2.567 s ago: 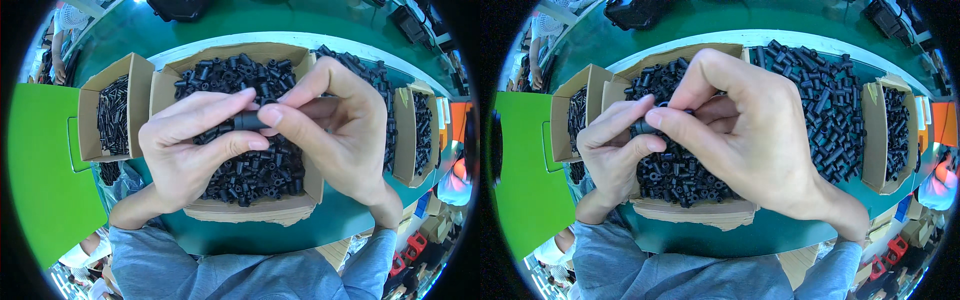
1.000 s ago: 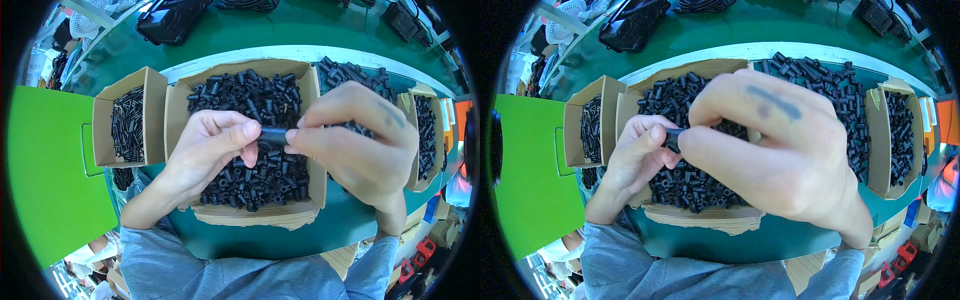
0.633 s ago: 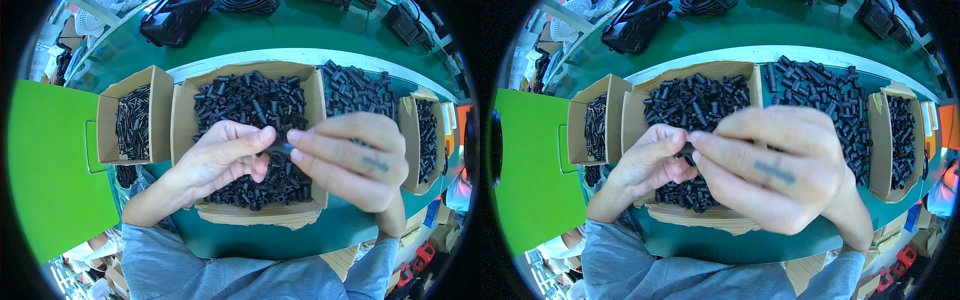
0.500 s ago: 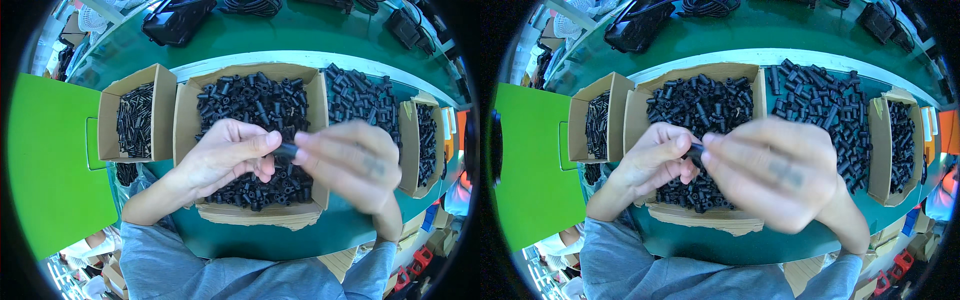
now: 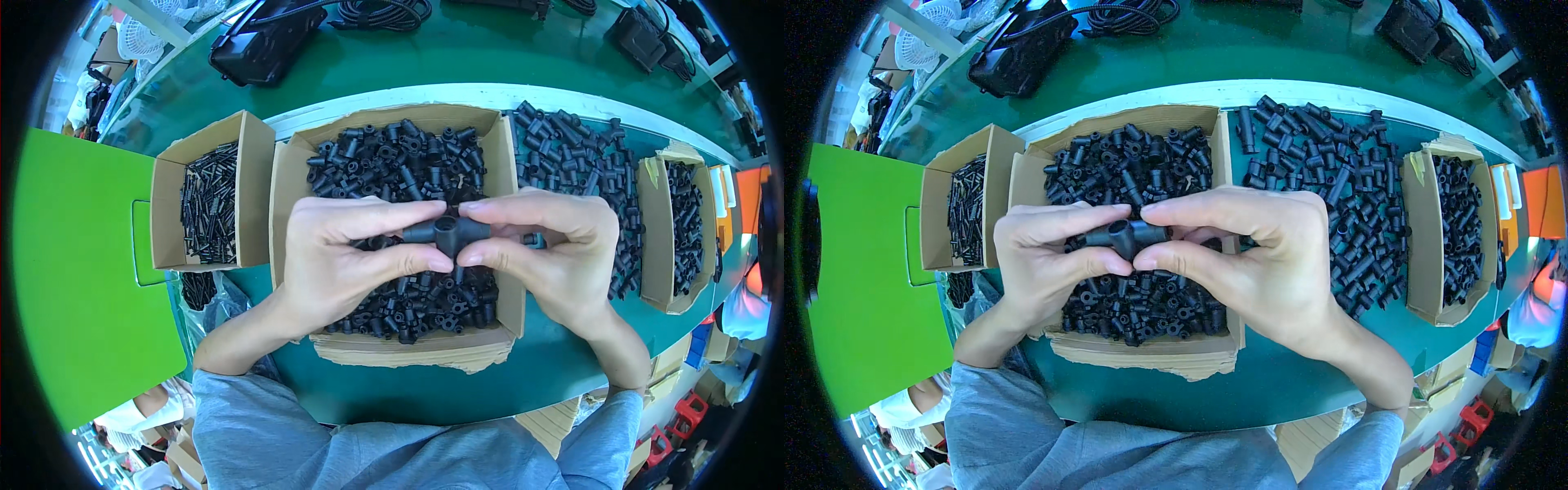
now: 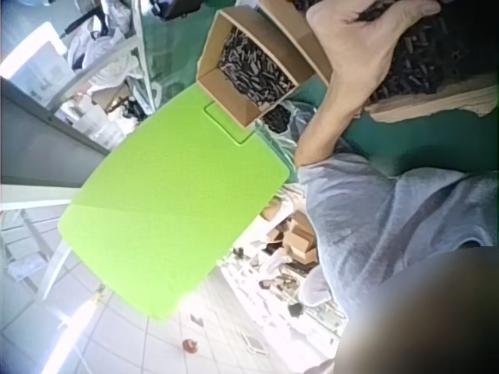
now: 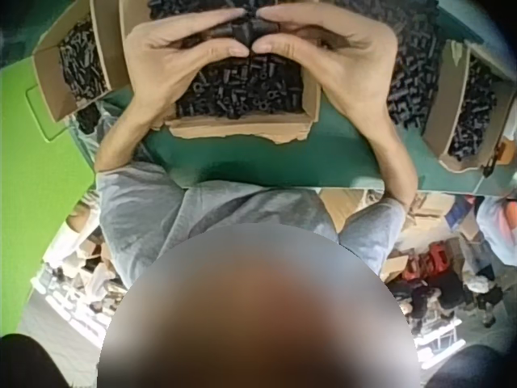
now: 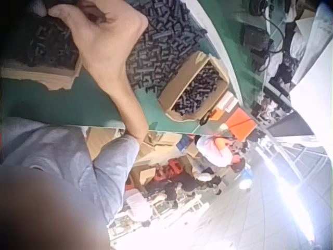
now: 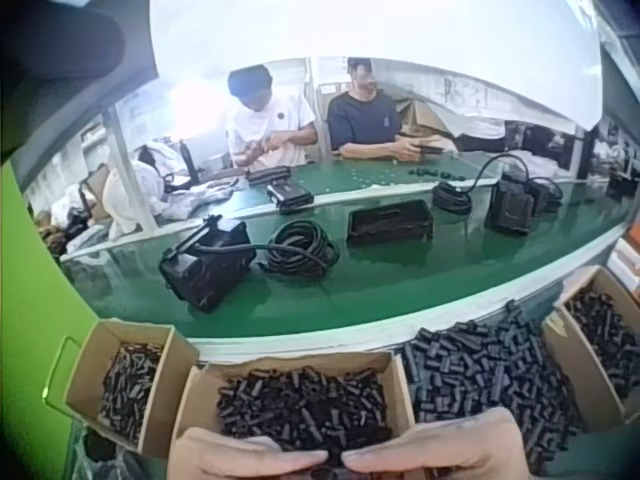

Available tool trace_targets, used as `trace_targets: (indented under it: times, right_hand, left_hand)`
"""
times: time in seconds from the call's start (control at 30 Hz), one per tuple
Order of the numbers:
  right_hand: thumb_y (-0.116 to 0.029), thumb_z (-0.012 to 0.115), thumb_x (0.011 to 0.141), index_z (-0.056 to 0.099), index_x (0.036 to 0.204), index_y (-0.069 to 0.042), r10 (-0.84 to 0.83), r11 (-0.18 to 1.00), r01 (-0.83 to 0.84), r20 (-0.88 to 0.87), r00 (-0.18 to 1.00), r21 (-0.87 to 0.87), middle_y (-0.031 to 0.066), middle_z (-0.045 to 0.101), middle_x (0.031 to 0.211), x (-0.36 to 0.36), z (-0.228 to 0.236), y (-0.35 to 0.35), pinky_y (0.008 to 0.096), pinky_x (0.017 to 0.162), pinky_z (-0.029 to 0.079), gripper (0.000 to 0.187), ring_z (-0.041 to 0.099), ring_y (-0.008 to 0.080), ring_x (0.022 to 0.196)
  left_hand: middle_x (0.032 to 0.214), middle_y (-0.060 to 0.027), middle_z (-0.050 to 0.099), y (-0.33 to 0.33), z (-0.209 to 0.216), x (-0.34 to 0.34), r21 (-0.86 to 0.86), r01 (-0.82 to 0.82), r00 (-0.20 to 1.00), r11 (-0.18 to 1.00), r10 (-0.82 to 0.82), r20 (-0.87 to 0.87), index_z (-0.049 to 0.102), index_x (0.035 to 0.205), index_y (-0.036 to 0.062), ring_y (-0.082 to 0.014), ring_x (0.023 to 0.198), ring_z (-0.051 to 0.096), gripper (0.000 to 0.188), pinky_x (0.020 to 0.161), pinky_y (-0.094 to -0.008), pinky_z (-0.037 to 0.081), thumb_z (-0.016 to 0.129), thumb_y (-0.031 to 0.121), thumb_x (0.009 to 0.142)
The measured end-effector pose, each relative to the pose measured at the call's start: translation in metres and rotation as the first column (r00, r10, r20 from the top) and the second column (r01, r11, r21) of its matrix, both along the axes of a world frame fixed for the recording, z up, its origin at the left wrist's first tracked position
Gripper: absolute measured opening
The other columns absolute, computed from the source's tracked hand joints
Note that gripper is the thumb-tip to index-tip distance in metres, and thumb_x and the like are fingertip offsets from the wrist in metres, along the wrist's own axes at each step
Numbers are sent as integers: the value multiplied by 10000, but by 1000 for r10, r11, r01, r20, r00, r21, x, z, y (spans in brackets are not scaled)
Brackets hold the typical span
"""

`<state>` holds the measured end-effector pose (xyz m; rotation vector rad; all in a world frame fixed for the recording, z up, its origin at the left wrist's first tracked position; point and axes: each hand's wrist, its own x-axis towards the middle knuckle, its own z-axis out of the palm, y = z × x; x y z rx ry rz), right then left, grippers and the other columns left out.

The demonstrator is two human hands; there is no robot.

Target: Assembling small plastic connectors and placing them into a black housing.

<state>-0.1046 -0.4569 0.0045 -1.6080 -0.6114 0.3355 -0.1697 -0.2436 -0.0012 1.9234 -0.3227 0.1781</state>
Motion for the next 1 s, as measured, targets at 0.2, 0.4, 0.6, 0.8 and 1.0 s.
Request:
trace_targets:
  times: [0.2,0.4,0.6,0.8,1.0]
  right_hand:
    - [-21,823,671,727,988,25,28,999,-36,614,789,1,164,720,946,13,-4,3,298,646,548,335,699,227,751]
    - [-5,783,701,743,961,-12,-27,999,-16,759,650,49,135,726,912,14,-2,8,291,643,570,263,707,236,752]
    - [59,783,686,719,1007,28,-8,998,20,203,979,-57,167,704,943,1,8,7,274,694,559,329,697,224,800]
    - [32,796,694,732,1048,-39,-118,977,206,692,712,-45,116,680,939,3,8,16,240,627,533,367,663,176,750]
    - [13,784,713,751,985,-53,-46,956,207,590,806,-209,86,678,825,-3,21,17,260,589,500,282,652,182,690]
  left_hand:
    - [893,-185,716,7,-3,3,-706,-108,850,700,-303,-431,685,1092,-56,-195,758,707,286,706,-297,598,746,1,818]
    - [881,-177,721,13,-5,8,-851,-115,755,512,-512,-410,684,1091,-51,-207,767,714,292,695,-299,597,755,11,814]
    - [936,-162,727,-1,1,-5,-330,-115,944,937,-1,-331,685,1098,-56,-169,821,707,356,725,-261,581,798,1,765]
    - [942,-140,721,-5,-2,-5,-471,-190,966,862,77,-248,684,1074,-63,-152,790,700,322,694,-243,575,785,-31,770]
    - [899,-115,729,-4,-2,-4,-403,-201,960,893,96,-264,687,1081,-52,-109,742,685,319,662,-211,551,785,-15,779]
